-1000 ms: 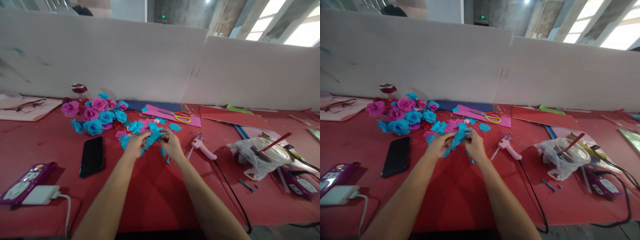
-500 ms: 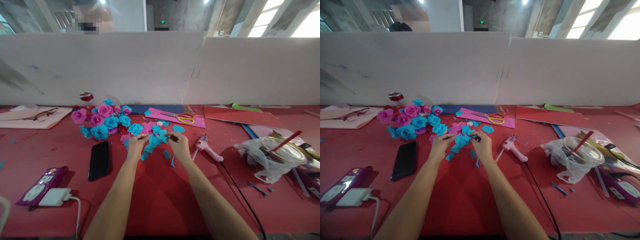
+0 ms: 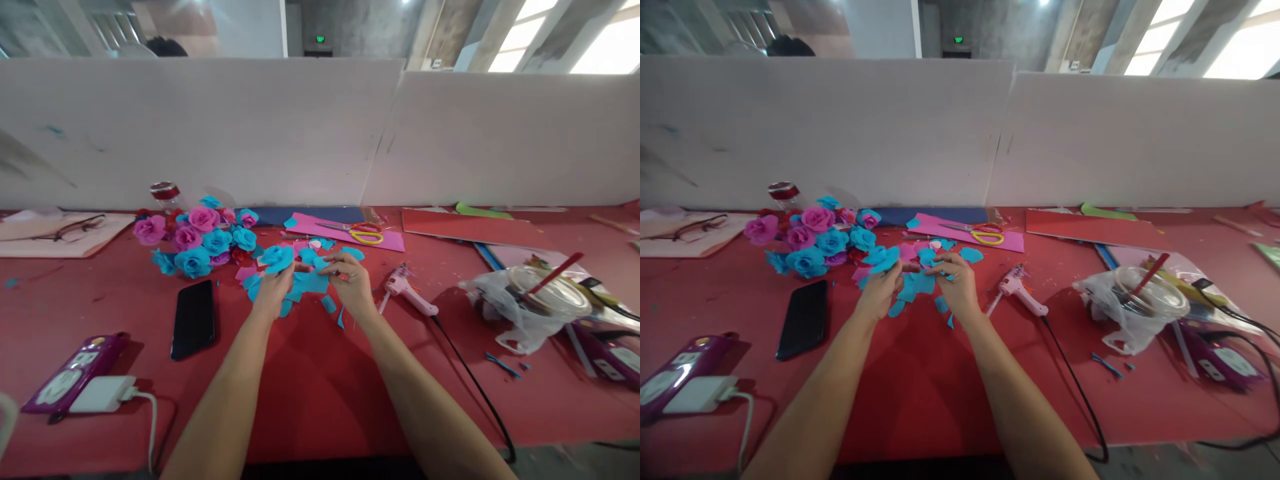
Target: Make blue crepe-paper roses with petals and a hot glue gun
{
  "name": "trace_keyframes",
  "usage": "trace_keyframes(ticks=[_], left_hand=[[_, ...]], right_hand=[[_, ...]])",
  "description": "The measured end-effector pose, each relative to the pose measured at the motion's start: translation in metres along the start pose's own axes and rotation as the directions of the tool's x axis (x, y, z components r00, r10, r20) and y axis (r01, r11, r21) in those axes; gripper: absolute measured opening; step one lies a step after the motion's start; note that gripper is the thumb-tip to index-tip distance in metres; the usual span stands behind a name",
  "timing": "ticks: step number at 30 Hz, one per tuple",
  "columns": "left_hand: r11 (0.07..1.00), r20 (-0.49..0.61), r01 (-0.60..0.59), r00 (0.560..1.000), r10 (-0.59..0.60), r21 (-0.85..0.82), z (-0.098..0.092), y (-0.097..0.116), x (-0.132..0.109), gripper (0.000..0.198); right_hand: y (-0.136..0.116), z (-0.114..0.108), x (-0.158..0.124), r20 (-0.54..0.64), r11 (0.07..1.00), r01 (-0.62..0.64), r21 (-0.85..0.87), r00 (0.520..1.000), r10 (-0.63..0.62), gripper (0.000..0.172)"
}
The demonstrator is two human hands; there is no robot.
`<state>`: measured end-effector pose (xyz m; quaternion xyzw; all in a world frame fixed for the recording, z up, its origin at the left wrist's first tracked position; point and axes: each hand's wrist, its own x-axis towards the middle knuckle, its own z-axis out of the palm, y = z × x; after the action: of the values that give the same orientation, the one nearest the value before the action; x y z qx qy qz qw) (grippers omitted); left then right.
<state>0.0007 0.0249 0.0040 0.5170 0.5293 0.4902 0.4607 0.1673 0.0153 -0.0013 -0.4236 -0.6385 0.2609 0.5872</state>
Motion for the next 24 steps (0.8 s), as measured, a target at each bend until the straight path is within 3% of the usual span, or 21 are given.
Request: trace_keyframes(ticks=[3,5,10,13,15,16,18,20,22,24], left_hand=[[0.998,0.222,0.036,0.975,-0.023,-0.057,0.003,0.007,-0.007,0.037],[0.997,0.285,0.062,0.957,-0.048,-0.041,0.003,0.008,-0.008,0.034],[0.995,0.364,0.100,0.926,-0.101,0.022,0.004,0.009,-0.009,0.023],[0.993,0.334,0.117,0.937,-0.103,-0.022,0.009,0.008,-0.010,0.024],[0.987,0.274,0.162,0.949,-0.153,-0.011,0.012,0.008,-0.011,0.022],[0.983,0.245,0.183,0.953,-0.180,0.009,0.013,0.008,-0.012,0.021],[0.976,0.216,0.212,0.952,-0.219,0.055,0.013,0.007,-0.013,0.021],[0.968,0.239,0.239,0.938,-0.251,0.078,0.012,0.005,-0.013,0.021],[0.957,0.257,0.279,0.922,-0.289,0.074,0.011,0.001,-0.012,0.021],[0.952,0.258,0.299,0.917,-0.305,0.063,0.011,-0.003,-0.010,0.020]], right_hand=[[0.002,-0.002,0.002,0.083,0.998,0.052,-0.041,0.995,-0.048,0.024],[0.002,-0.003,0.003,0.151,0.992,0.084,-0.090,0.986,-0.069,0.023],[-0.009,-0.011,-0.006,0.311,0.967,0.117,-0.226,0.949,-0.042,0.026],[-0.018,-0.036,-0.022,0.321,0.914,0.120,-0.387,0.947,0.012,0.035],[-0.022,-0.062,-0.033,0.200,0.787,0.024,-0.617,0.972,0.127,0.044],[-0.022,-0.077,-0.038,0.085,0.666,-0.069,-0.743,0.977,0.197,0.046],[-0.019,-0.104,-0.044,-0.107,0.359,-0.228,-0.905,0.939,0.326,0.049],[-0.010,-0.124,-0.043,-0.178,0.156,-0.265,-0.952,0.890,0.420,0.049],[-0.001,-0.133,-0.039,-0.159,0.091,-0.234,-0.968,0.851,0.501,0.047],[0.006,-0.136,-0.034,-0.105,0.123,-0.201,-0.972,0.837,0.538,0.046]])
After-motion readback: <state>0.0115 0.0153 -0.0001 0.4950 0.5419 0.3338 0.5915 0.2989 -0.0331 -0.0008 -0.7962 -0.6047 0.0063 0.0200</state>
